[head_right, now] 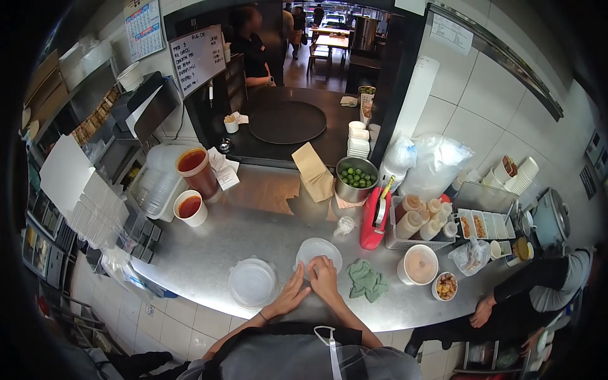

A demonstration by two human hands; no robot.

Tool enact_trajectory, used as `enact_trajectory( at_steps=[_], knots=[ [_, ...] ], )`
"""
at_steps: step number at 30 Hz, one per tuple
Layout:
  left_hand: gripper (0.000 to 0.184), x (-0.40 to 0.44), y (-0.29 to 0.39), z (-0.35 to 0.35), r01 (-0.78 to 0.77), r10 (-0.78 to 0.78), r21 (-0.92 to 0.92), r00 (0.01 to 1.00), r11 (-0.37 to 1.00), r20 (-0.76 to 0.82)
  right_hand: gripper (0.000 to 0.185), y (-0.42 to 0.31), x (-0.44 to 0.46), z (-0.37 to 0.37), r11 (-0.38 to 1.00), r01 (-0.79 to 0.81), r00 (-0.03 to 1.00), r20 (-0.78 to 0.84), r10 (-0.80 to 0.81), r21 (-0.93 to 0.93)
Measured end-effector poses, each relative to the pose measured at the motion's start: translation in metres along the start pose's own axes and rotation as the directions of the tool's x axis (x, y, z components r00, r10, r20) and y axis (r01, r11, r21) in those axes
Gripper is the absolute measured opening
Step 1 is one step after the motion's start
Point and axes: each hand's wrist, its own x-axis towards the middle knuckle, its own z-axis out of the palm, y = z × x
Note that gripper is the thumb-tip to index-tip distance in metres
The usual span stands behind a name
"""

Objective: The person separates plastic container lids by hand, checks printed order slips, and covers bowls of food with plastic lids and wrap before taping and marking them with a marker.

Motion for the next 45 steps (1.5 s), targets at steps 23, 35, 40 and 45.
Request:
enact_trajectory(
  at_steps=[23,35,40,45],
  knots=[
    [0.040,0.011,0.068,-0.086,-0.012,-0.287,-0.706,0.909,0.708,-0.303,0.016,-0.040,0.030,-0.056,0.438,-0.330,0.930,0.207,0.305,0.836],
    [0.023,-0.016,0.078,-0.063,0.178,-0.355,-0.641,0.922,0.747,-0.157,0.017,-0.080,0.038,-0.063,0.902,0.114,0.907,0.326,-0.265,0.417],
    [0.019,-0.016,0.071,-0.067,0.130,-0.398,-0.642,0.870,0.756,-0.292,0.018,-0.065,0.031,-0.051,0.899,-0.178,0.981,0.137,0.134,0.399],
    [0.020,-0.021,0.066,-0.068,0.178,-0.369,-0.558,0.895,0.811,-0.251,0.019,-0.068,0.032,-0.057,0.924,-0.049,0.988,0.153,-0.010,0.378]
  ],
)
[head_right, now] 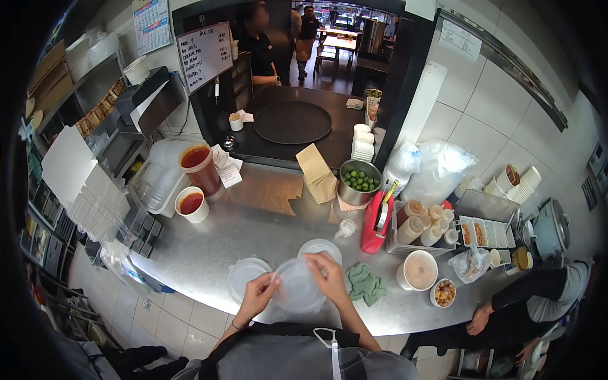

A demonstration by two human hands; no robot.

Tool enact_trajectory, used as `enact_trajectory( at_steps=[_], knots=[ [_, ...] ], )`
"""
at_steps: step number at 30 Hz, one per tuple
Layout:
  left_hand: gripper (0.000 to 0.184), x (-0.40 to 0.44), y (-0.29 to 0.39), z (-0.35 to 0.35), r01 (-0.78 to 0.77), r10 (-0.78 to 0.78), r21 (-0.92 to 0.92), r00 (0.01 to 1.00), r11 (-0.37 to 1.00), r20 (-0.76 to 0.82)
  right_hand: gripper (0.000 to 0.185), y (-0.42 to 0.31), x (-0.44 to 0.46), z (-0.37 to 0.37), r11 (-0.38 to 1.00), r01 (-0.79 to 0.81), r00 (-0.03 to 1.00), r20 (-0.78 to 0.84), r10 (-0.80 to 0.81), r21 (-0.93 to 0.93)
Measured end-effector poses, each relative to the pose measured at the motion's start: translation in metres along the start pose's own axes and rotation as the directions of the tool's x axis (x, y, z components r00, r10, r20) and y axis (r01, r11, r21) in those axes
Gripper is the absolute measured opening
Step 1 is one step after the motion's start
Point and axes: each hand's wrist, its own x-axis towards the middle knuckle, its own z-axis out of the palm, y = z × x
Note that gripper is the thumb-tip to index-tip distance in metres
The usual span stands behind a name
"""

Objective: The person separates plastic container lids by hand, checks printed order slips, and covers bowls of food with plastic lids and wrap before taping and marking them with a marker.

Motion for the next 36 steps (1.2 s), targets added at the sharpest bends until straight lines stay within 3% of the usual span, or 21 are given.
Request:
enact_trajectory(
  at_steps=[4,7,10,13,16,19,22,25,28,31,32,34,36],
  knots=[
    [0.021,-0.003,-0.005,0.001,-0.013,0.003,0.127,0.997,0.992,0.074,0.019,-0.014,-0.001,0.000,0.993,0.109,0.943,0.313,-0.115,0.036],
    [0.021,-0.002,0.002,0.003,-0.016,0.015,0.090,1.000,0.996,0.015,0.018,-0.014,0.000,-0.001,1.000,-0.008,0.973,0.232,0.010,-0.012],
    [0.021,-0.001,0.012,0.003,-0.011,0.010,-0.012,0.999,1.000,-0.047,0.019,0.008,0.001,0.007,0.931,-0.181,0.964,-0.130,0.232,0.317],
    [0.021,-0.002,-0.001,0.000,-0.017,0.016,-0.035,0.999,0.999,-0.037,0.019,0.012,0.003,0.005,0.943,-0.064,0.973,-0.188,0.131,0.327],
    [0.021,-0.003,-0.006,-0.004,0.004,-0.006,0.046,0.999,0.999,0.037,0.019,-0.004,0.000,-0.008,0.999,-0.017,0.994,0.113,0.011,0.050],
    [0.022,-0.004,0.001,-0.003,0.010,-0.030,0.194,0.994,0.981,0.101,0.019,-0.021,0.001,-0.011,1.000,-0.004,0.907,0.422,0.005,-0.002],
    [0.023,-0.004,0.000,0.001,-0.058,0.046,0.194,0.997,0.979,0.067,0.019,-0.008,-0.001,-0.002,0.997,0.036,0.920,0.387,-0.060,0.069],
    [0.025,-0.001,0.010,0.000,-0.057,0.060,0.050,0.996,0.997,-0.059,0.018,0.000,-0.002,0.006,0.978,-0.078,0.996,0.067,0.066,0.193],
    [0.028,-0.001,0.007,-0.005,-0.070,0.059,-0.085,0.990,0.994,-0.127,0.018,0.006,-0.002,0.006,0.918,-0.188,0.962,-0.125,0.245,0.349],
    [0.025,0.001,0.000,-0.005,-0.066,0.061,-0.044,0.992,0.997,-0.106,0.019,0.008,-0.001,0.004,0.992,0.002,0.997,-0.074,0.008,0.128],
    [0.024,0.000,-0.002,-0.004,-0.054,0.054,-0.005,0.995,0.999,-0.090,0.021,0.005,-0.002,0.002,0.998,0.035,0.999,0.018,-0.036,0.048],
    [0.022,0.002,-0.007,-0.001,-0.186,0.198,0.148,0.978,0.971,-0.070,0.023,-0.009,-0.002,-0.001,0.987,0.128,0.972,0.211,-0.105,-0.100],
    [0.017,-0.001,0.004,0.002,-0.225,0.254,0.318,0.966,0.921,-0.054,0.026,-0.012,-0.004,0.004,0.991,0.102,0.958,0.275,-0.075,-0.085]
  ],
)
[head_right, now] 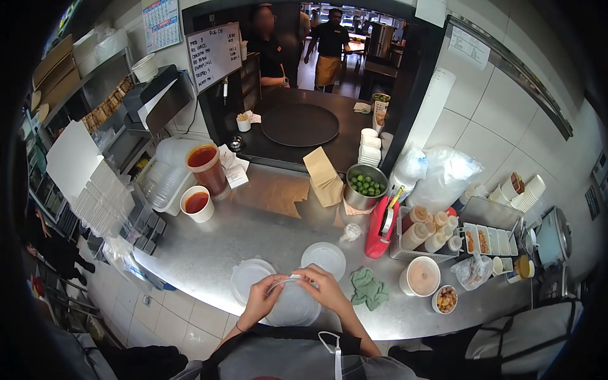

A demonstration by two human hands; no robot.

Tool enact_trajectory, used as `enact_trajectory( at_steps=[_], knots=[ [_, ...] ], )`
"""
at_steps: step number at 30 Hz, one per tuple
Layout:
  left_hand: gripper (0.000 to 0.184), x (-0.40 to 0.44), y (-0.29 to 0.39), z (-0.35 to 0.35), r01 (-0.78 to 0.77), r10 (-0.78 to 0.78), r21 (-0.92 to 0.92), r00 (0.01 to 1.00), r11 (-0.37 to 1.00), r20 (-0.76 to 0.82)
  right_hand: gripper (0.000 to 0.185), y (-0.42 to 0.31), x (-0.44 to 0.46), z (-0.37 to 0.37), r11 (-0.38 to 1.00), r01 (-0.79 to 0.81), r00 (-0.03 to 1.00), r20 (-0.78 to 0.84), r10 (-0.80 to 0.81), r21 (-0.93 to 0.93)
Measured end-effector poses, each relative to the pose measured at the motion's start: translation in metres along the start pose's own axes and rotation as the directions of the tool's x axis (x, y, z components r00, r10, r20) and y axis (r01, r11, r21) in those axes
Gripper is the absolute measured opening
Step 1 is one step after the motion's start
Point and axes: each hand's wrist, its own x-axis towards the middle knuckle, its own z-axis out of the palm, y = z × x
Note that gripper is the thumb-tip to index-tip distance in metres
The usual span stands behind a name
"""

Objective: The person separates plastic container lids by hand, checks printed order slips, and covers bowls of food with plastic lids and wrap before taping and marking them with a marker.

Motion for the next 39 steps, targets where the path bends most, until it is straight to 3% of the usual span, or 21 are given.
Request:
enact_trajectory(
  at_steps=[8,11,14,17,27,39],
  knots=[
    [0.015,0.001,0.008,-0.008,0.029,-0.041,0.286,0.999,0.958,0.033,0.023,0.002,-0.001,0.019,0.997,-0.072,0.997,-0.026,0.072,0.025],
    [0.017,0.001,0.005,-0.008,0.008,-0.021,0.340,0.999,0.941,0.037,0.019,0.004,0.001,0.024,0.988,0.074,0.996,-0.040,-0.080,-0.137],
    [0.017,-0.002,0.006,-0.009,0.044,-0.054,0.385,0.998,0.922,0.015,0.016,-0.002,0.003,0.031,0.942,0.105,0.992,-0.031,-0.121,-0.318],
    [0.017,-0.003,0.009,-0.011,0.093,-0.100,0.422,0.995,0.902,-0.006,0.016,0.000,0.001,0.042,0.926,0.109,0.989,-0.052,-0.137,-0.361],
    [0.016,-0.006,0.001,-0.007,0.073,-0.064,0.464,0.997,0.883,-0.037,0.014,0.000,-0.002,0.045,0.942,0.093,0.988,-0.085,-0.127,-0.323],
    [0.015,-0.006,0.007,-0.003,0.154,-0.141,0.448,0.988,0.881,-0.062,0.016,-0.002,-0.001,0.045,0.928,0.103,0.989,-0.062,-0.134,-0.359]
  ],
)
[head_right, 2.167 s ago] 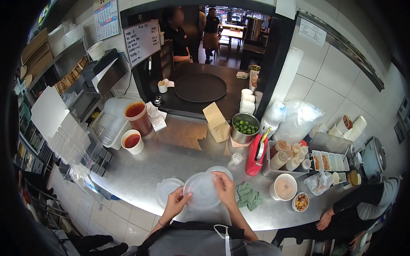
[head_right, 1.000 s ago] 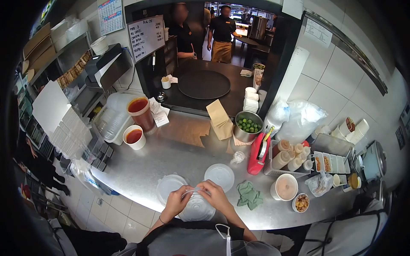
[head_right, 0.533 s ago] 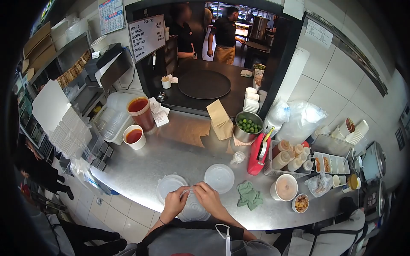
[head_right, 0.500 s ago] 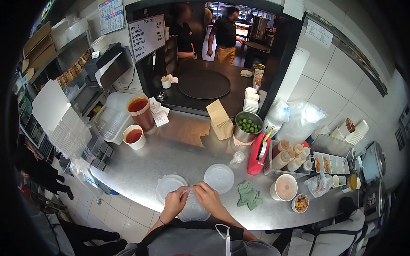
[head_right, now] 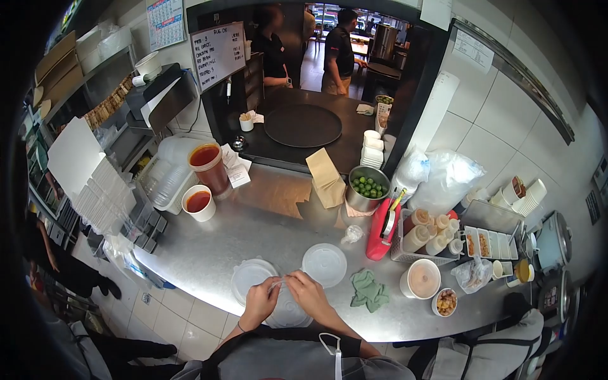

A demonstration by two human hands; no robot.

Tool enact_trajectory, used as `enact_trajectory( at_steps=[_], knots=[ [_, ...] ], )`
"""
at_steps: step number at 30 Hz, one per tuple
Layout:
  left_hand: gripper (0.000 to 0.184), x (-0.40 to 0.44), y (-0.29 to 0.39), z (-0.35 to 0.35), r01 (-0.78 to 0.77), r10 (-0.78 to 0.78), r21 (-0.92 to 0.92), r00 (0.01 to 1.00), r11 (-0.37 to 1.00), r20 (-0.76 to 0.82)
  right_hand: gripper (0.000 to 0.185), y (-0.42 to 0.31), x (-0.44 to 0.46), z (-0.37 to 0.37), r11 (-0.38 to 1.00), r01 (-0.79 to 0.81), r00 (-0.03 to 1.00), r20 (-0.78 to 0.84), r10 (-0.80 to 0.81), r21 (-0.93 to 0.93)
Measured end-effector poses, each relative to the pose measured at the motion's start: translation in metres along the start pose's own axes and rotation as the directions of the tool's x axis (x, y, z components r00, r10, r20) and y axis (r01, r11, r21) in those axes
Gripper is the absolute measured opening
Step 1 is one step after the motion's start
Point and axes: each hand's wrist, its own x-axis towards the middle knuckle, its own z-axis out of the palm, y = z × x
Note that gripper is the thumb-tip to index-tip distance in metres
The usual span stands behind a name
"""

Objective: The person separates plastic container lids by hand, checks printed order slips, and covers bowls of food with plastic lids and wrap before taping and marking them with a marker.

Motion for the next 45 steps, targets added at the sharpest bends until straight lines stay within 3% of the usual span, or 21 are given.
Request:
enact_trajectory(
  at_steps=[14,20,29,45],
  knots=[
    [0.014,-0.004,-0.008,0.003,-0.026,0.027,0.041,0.999,0.999,-0.018,0.024,0.000,-0.012,0.006,0.999,-0.016,0.998,0.059,0.014,0.038],
    [0.014,-0.003,-0.008,0.000,-0.040,0.038,0.057,0.999,0.998,0.029,0.019,-0.001,-0.014,0.004,0.999,-0.039,0.996,0.077,0.037,0.033],
    [0.017,0.001,0.000,-0.012,0.009,-0.014,0.046,0.995,0.999,0.098,0.021,0.001,-0.008,0.008,0.990,-0.040,0.998,-0.033,0.045,0.137],
    [0.018,-0.001,-0.011,-0.007,-0.018,0.006,0.167,0.997,0.986,0.077,0.015,0.001,-0.016,0.018,0.997,0.012,1.000,0.014,-0.013,0.074]
  ],
)
